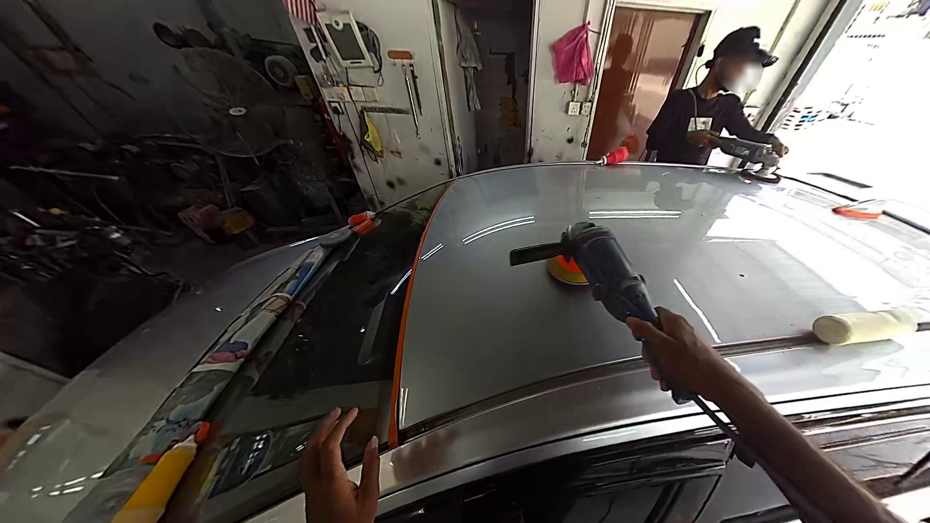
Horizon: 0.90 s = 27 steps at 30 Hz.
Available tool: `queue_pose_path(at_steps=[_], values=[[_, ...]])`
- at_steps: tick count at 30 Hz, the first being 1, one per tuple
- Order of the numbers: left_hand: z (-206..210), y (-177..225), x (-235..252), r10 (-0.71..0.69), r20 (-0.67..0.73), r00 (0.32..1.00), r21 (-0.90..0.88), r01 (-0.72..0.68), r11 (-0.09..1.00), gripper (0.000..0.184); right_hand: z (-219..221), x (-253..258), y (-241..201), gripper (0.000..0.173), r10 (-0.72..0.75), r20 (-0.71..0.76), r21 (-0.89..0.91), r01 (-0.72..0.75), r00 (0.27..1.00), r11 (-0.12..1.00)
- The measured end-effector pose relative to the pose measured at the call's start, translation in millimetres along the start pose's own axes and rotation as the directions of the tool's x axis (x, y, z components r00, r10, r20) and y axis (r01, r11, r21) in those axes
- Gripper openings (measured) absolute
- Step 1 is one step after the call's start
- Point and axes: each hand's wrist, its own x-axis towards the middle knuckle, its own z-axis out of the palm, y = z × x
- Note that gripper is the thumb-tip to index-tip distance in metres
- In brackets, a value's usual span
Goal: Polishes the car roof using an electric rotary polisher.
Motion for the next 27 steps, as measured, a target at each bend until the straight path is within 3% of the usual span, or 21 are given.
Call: queue_pose_path(at_steps=[6, 11, 20, 27], values=[[0, 1, 1, 0.015, -0.025, 1.0, 0.004, -0.015, 1.0, 0.054, 48, -8, -25, 0.041, -0.043, 0.159, -0.137, 0.065, 0.986, 0.988], [-6, -17, -21, -0.058, -0.004, 0.998, 0.009, 0.059, 0.998, 0.053, 52, -1, -28, 0.04, -0.069, 0.193, -0.127, 0.095, 0.979, 0.987], [3, -54, -35, -0.119, 0.015, 0.993, 0.04, 0.118, 0.992, 0.054, -14, 28, -7, 0.037, -0.005, -0.016, 0.053, 0.006, 1.0, 0.999], [49, -62, -13, -0.164, -0.109, 0.98, -0.019, 0.163, 0.987, 0.058, -72, 54, 24, 0.039, 0.084, -0.233, 0.128, -0.056, 0.969, 0.99]])
